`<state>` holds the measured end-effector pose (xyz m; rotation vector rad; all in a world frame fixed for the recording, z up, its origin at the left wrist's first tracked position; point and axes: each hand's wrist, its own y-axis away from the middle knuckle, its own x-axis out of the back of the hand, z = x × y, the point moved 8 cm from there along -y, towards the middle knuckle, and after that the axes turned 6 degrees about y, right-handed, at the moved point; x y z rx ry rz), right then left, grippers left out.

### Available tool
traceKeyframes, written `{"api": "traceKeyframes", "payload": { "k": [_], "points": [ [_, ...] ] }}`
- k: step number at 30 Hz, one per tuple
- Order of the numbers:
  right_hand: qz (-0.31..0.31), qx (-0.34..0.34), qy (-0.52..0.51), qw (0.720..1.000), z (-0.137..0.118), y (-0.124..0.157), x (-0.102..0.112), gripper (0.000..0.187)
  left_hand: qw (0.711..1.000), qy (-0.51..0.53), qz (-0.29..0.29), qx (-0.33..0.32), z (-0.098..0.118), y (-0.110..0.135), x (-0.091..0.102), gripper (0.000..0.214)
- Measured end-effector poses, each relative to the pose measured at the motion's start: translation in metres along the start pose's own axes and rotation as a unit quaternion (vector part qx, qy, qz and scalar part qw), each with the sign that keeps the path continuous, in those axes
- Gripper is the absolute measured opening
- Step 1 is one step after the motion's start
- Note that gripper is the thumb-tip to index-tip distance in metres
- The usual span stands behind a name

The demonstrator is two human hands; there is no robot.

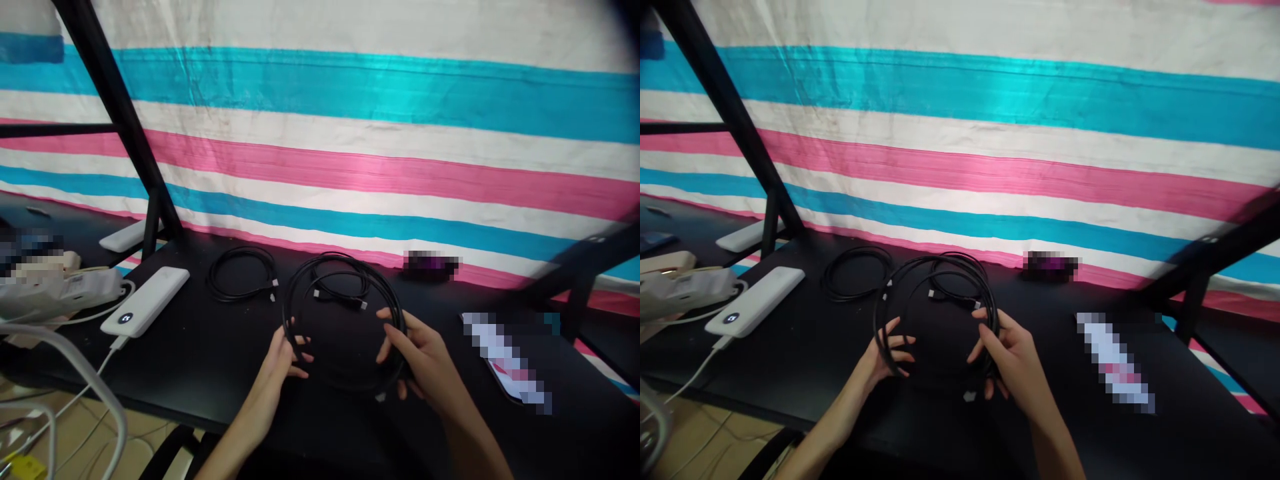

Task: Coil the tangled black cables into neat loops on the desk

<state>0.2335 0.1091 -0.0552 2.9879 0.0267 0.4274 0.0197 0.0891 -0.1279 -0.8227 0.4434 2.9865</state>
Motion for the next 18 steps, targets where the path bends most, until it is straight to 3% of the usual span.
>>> {"api": "traceKeyframes", "payload": {
  "k": [3,5,10,14,18],
  "points": [
    [-0.028,-0.008,-0.003,1.0,0.003,0.009,-0.011,0.045,0.995,0.076,-0.058,0.012,0.013,0.011,-0.014,0.084],
    [-0.031,-0.02,-0.004,0.999,0.009,0.017,-0.014,0.046,0.996,0.063,-0.064,-0.011,0.025,0.022,-0.018,0.073],
    [-0.078,-0.059,0.042,0.994,0.024,0.041,-0.024,0.044,1.0,0.009,-0.003,0.001,0.028,0.033,-0.015,0.055],
    [-0.088,0.013,0.125,0.988,0.014,0.05,-0.028,0.03,0.997,0.022,0.076,-0.017,0.027,0.031,-0.005,0.052],
    [-0.059,0.062,0.103,0.991,0.0,0.053,-0.028,0.022,0.996,0.003,0.083,-0.045,0.031,0.035,-0.006,0.047]
  ]
}}
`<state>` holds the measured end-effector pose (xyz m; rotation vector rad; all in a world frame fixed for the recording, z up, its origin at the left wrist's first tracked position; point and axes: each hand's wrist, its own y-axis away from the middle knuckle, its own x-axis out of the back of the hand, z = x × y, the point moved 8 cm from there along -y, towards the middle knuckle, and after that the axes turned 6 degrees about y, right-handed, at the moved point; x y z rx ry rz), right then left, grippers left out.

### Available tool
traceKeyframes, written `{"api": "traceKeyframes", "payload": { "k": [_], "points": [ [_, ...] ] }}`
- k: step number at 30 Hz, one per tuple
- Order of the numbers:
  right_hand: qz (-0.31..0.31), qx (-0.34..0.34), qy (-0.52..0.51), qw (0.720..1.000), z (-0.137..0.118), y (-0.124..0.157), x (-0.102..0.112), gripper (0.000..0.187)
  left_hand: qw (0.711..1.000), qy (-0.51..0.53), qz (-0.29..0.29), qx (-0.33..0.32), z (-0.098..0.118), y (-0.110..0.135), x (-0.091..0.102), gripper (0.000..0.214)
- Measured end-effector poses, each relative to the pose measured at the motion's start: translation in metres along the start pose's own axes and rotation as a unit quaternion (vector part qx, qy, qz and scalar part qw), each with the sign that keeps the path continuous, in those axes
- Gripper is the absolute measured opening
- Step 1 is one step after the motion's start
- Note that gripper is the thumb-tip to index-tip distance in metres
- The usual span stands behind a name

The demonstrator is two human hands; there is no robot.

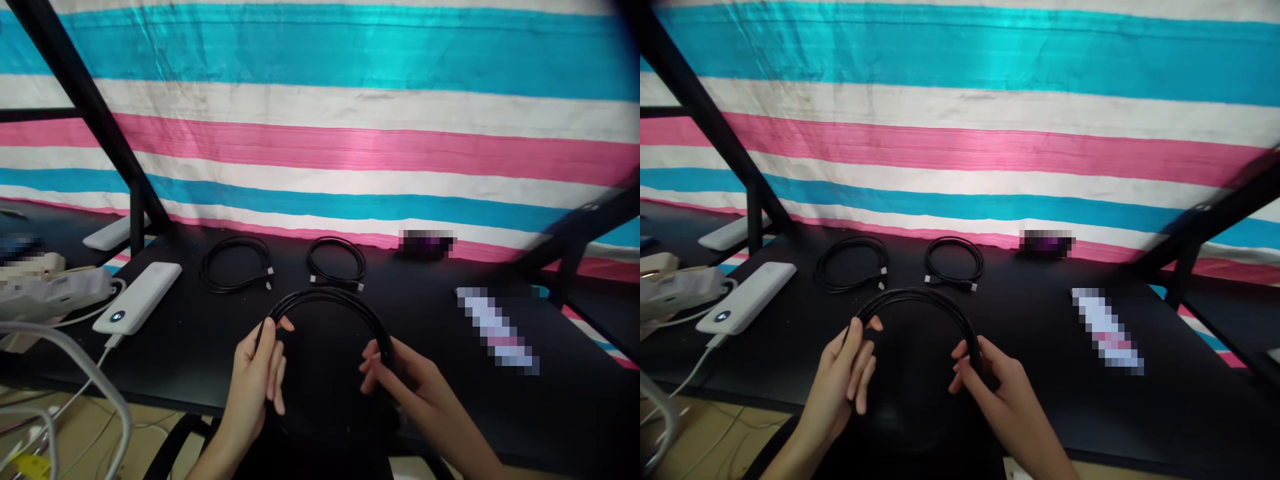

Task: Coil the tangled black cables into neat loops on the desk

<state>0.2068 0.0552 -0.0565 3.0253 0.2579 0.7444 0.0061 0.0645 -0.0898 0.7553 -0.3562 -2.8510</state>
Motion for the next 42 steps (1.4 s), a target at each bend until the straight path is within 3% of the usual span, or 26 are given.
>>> {"api": "traceKeyframes", "payload": {
  "k": [8,12,18,25,30,34,38,42],
  "points": [
    [0.09,-0.043,-0.198,0.975,-0.01,0.024,0.005,0.036,0.985,-0.105,-0.135,0.008,-0.001,0.023,-0.02,0.045],
    [0.125,-0.057,-0.254,0.958,-0.003,0.038,0.012,0.04,0.976,-0.035,-0.202,0.069,0.004,0.042,-0.036,0.053],
    [0.098,-0.051,-0.308,0.945,0.002,0.045,0.018,0.034,0.954,0.068,-0.262,0.126,0.006,0.058,-0.052,0.041],
    [0.093,-0.055,-0.272,0.956,-0.01,0.051,0.019,0.037,0.973,0.099,-0.183,0.101,-0.002,0.051,-0.031,0.024],
    [0.07,-0.038,-0.19,0.979,-0.017,0.049,0.012,0.03,0.968,0.18,-0.142,0.104,0.012,0.045,-0.029,0.024],
    [0.051,0.005,-0.064,0.997,-0.023,0.037,0.007,0.024,0.965,0.245,-0.082,0.047,0.028,0.033,-0.02,0.027],
    [0.024,-0.031,0.002,0.999,-0.015,0.031,-0.001,0.027,0.973,0.228,-0.027,0.031,0.027,0.028,-0.008,0.023],
    [-0.038,-0.053,-0.012,0.998,-0.007,0.03,-0.013,0.029,0.972,0.231,0.004,0.045,0.021,0.025,-0.004,0.023]
  ]
}}
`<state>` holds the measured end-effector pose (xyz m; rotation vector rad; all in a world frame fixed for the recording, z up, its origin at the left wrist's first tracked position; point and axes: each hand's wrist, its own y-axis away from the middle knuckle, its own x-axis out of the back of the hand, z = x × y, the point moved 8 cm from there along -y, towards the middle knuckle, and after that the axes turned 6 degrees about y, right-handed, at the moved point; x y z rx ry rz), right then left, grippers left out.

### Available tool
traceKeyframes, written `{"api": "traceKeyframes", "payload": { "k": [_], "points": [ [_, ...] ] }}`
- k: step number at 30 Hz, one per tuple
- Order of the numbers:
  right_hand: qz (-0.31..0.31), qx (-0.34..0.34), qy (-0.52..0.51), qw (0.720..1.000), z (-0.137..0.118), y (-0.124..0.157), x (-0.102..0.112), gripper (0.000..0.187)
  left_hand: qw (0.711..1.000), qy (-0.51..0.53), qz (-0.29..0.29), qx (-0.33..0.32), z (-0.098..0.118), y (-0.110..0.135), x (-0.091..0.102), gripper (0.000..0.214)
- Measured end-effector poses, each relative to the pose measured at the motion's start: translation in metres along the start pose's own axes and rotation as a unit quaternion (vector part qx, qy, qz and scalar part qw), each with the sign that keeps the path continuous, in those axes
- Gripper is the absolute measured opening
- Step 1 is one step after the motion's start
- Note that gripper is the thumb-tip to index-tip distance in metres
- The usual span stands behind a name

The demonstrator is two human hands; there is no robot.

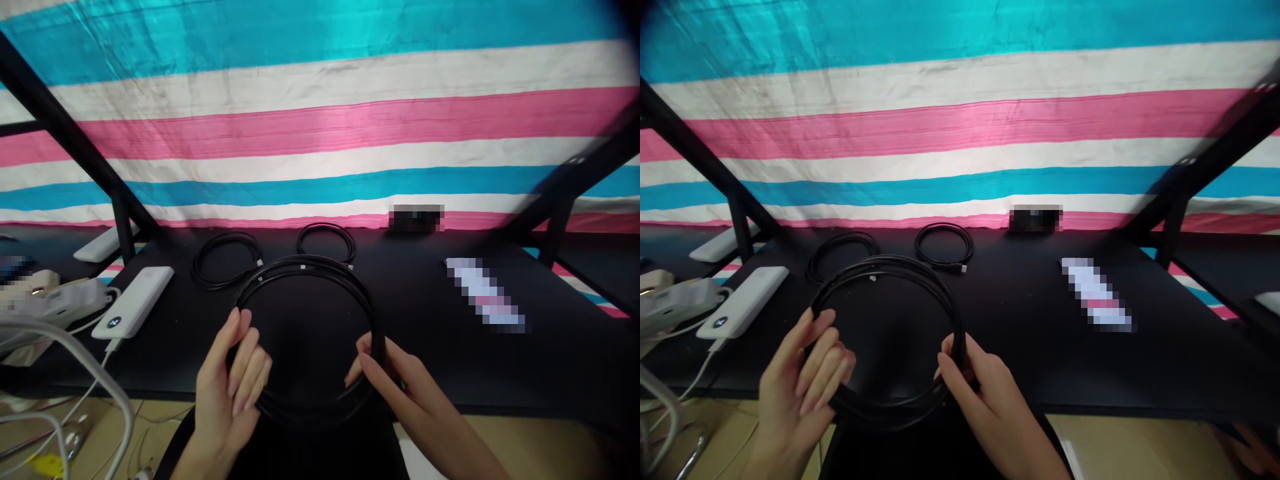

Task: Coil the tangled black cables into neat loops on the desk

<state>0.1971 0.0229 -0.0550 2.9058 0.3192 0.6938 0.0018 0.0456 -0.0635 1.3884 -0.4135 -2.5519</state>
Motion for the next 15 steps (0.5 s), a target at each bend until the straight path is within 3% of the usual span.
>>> {"api": "traceKeyframes", "payload": {
  "k": [4,10,15],
  "points": [
    [0.006,0.003,-0.016,1.0,0.003,-0.002,0.0,0.028,0.999,0.041,-0.008,0.024,-0.003,-0.003,-0.004,0.041],
    [0.018,0.028,0.077,0.996,0.001,-0.004,0.002,0.023,0.98,0.112,-0.152,0.057,-0.003,0.002,-0.023,0.048],
    [-0.022,0.027,0.09,0.995,0.005,-0.002,0.005,0.018,0.954,0.155,-0.248,0.071,0.0,0.009,-0.032,0.051]
  ]
}}
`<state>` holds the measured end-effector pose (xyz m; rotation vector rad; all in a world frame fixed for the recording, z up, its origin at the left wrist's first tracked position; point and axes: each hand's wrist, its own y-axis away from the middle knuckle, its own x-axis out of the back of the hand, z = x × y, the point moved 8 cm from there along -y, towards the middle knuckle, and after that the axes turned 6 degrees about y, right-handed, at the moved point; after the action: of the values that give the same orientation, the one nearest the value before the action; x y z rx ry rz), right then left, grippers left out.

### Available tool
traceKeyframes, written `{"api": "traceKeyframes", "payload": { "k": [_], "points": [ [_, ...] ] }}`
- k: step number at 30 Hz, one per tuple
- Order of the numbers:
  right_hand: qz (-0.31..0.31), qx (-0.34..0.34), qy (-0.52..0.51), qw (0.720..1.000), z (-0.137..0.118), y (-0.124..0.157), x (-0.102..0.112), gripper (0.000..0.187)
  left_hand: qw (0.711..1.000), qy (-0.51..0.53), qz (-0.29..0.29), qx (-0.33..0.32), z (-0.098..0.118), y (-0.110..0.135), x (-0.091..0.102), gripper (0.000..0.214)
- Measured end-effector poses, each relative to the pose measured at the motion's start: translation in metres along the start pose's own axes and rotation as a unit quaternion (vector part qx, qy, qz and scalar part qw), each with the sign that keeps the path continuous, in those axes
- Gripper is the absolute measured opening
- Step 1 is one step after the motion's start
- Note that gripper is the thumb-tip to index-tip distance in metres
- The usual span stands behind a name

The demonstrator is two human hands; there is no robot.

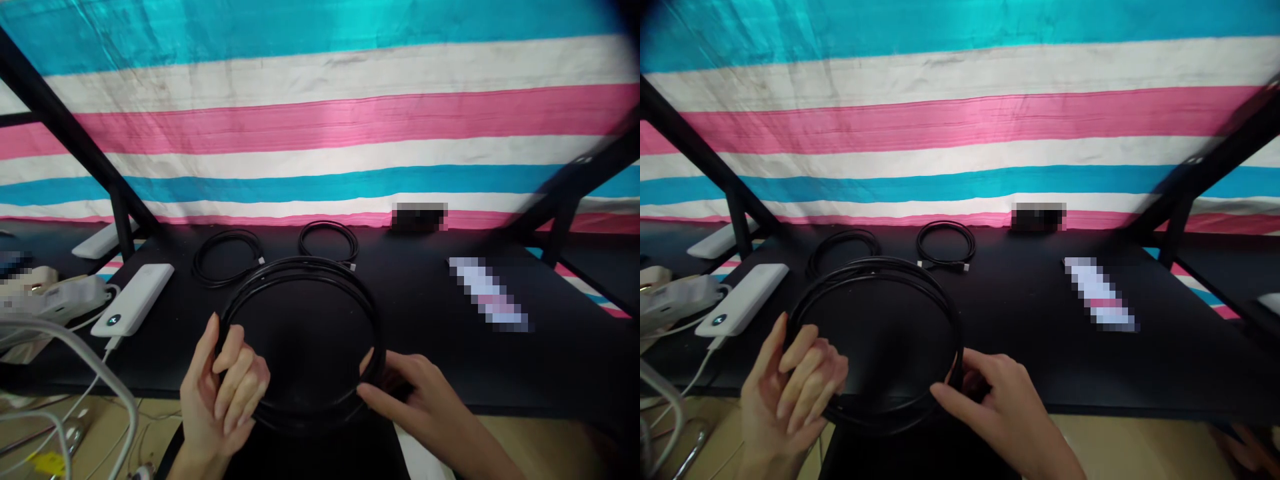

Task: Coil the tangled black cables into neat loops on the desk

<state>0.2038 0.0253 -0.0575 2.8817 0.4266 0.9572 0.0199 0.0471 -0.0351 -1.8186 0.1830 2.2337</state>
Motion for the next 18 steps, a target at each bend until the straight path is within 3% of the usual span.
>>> {"api": "traceKeyframes", "payload": {
  "k": [3,5,10,14,18],
  "points": [
    [-0.036,0.014,-0.052,0.998,0.005,0.007,0.0,0.007,1.0,0.014,-0.025,0.007,0.0,0.0,-0.003,0.051],
    [-0.022,0.018,-0.108,0.994,0.012,0.013,0.005,0.005,0.999,0.025,-0.032,0.009,0.001,-0.001,-0.003,0.051],
    [0.021,0.057,-0.256,0.965,0.031,0.029,0.01,0.041,0.997,0.071,-0.016,0.015,0.001,-0.004,0.005,0.049],
    [0.059,0.056,-0.319,0.944,0.044,0.032,0.013,0.077,0.996,0.075,0.036,-0.005,-0.001,-0.006,0.016,0.05],
    [0.079,0.043,-0.34,0.936,0.05,0.023,0.011,0.08,0.989,0.038,0.145,-0.016,-0.011,-0.002,0.037,0.053]
  ]
}}
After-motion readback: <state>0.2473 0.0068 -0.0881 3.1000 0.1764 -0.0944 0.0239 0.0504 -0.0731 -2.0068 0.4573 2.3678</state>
